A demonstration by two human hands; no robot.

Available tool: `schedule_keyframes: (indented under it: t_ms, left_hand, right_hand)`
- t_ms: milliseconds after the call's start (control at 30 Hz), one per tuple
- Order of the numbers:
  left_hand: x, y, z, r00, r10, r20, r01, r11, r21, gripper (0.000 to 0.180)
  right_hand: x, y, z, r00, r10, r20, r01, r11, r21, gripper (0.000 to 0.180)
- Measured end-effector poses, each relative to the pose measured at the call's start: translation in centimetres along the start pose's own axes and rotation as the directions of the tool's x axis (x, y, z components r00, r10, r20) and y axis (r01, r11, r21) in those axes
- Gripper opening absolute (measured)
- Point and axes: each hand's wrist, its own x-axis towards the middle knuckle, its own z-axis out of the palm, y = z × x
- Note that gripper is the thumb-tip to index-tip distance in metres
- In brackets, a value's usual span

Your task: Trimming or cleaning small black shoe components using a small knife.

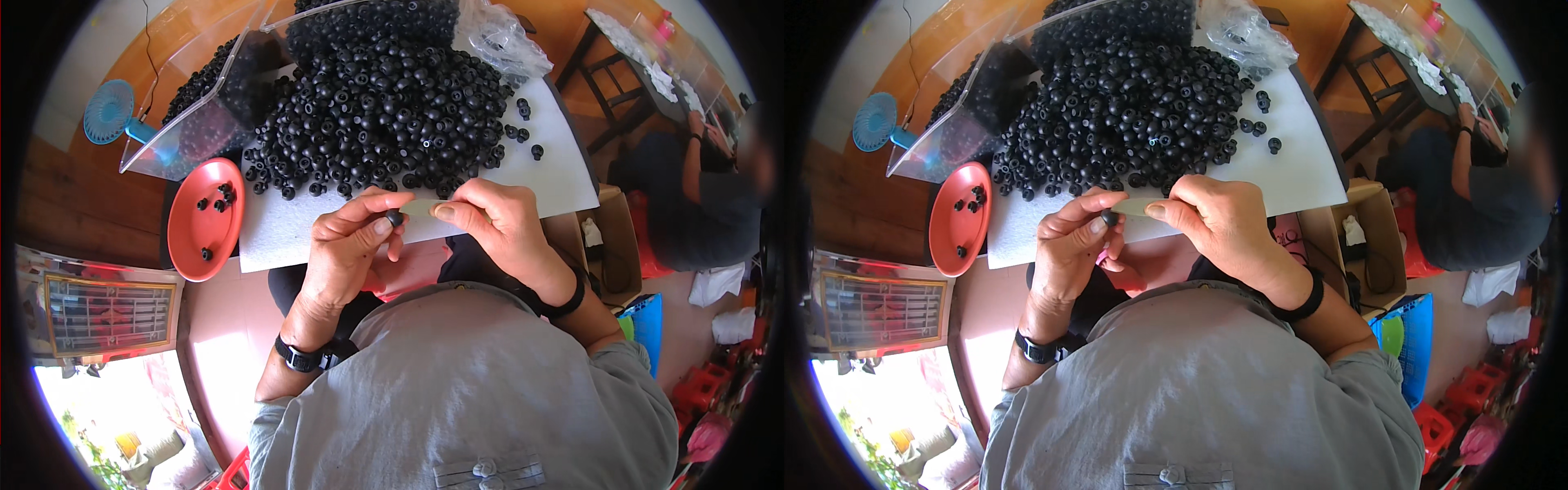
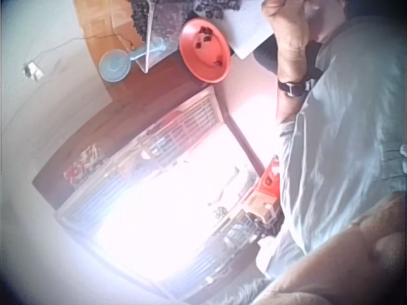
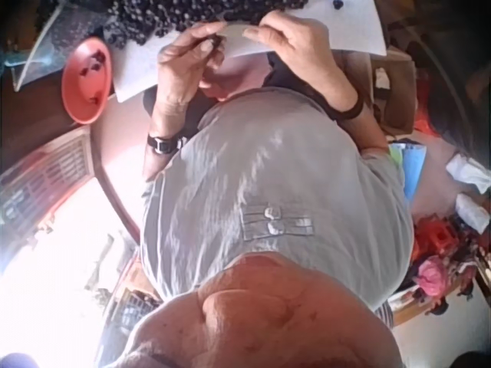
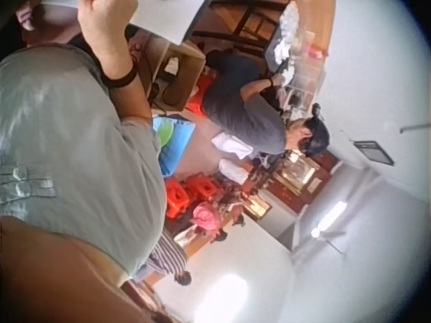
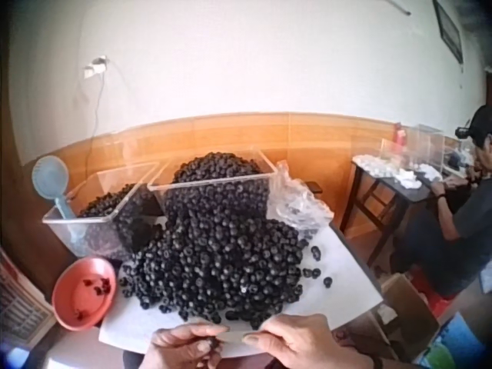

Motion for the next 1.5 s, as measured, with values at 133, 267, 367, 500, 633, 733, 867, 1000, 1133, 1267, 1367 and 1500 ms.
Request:
schedule_keyframes:
  t_ms: [133,267,367,500,633,733,867,1000,1133,1267,1367,1500]
  left_hand:
    - [0.2,-0.5,0.1,0.999,0.031,0.019,-0.031,0.999,0.03,0.029]
    - [0.2,-0.9,0.5,0.993,0.115,-0.018,-0.111,0.985,0.129,0.031]
    - [0.2,-0.8,0.7,0.992,0.129,-0.017,-0.124,0.976,0.178,0.031]
    - [0.1,-0.9,0.3,0.993,0.122,-0.006,-0.119,0.976,0.181,0.034]
    - [0.0,-0.9,0.5,0.993,0.117,-0.021,-0.111,0.972,0.205,0.033]
    - [0.0,-0.9,0.7,0.992,0.126,-0.032,-0.116,0.97,0.215,0.031]
    - [-0.1,-1.0,0.8,0.991,0.123,-0.05,-0.11,0.969,0.222,0.031]
    - [-0.3,-0.8,0.8,0.992,0.113,-0.046,-0.1,0.969,0.227,0.031]
    - [-0.2,-0.7,1.0,0.993,0.092,-0.068,-0.073,0.968,0.238,0.031]
    - [-0.4,-0.8,0.8,0.994,0.099,-0.044,-0.088,0.976,0.2,0.029]
    - [-0.8,-0.3,1.1,0.993,0.104,-0.054,-0.095,0.985,0.146,0.03]
    - [-1.6,2.8,-0.6,0.894,0.412,-0.177,-0.279,0.82,0.5,0.032]
  right_hand:
    - [-0.1,0.0,0.3,1.0,-0.012,-0.028,0.01,0.997,-0.077,0.028]
    - [-0.2,0.1,0.5,0.999,-0.022,-0.046,0.016,0.991,-0.135,0.031]
    - [-0.3,0.0,0.7,0.998,-0.03,-0.058,0.019,0.982,-0.186,0.033]
    - [-0.2,-0.2,0.6,0.998,-0.052,-0.033,0.042,0.969,-0.242,0.034]
    - [-0.2,0.0,0.3,0.998,-0.058,-0.001,0.056,0.977,-0.205,0.034]
    - [-0.2,0.3,0.3,0.996,-0.084,0.005,0.083,0.973,-0.217,0.033]
    - [-0.2,0.5,0.2,0.987,-0.157,0.028,0.159,0.954,-0.255,0.032]
    - [-0.2,0.5,-0.1,0.984,-0.165,0.065,0.177,0.944,-0.277,0.031]
    - [-0.2,0.4,-0.5,0.956,-0.264,0.126,0.287,0.929,-0.235,0.02]
    - [-0.5,0.6,-2.0,0.984,0.114,0.135,-0.132,0.982,0.134,0.021]
    - [-0.7,0.6,-1.5,0.99,0.091,0.104,-0.1,0.992,0.079,0.022]
    - [-0.8,1.3,-1.6,0.997,0.082,-0.014,-0.076,0.966,0.247,0.028]
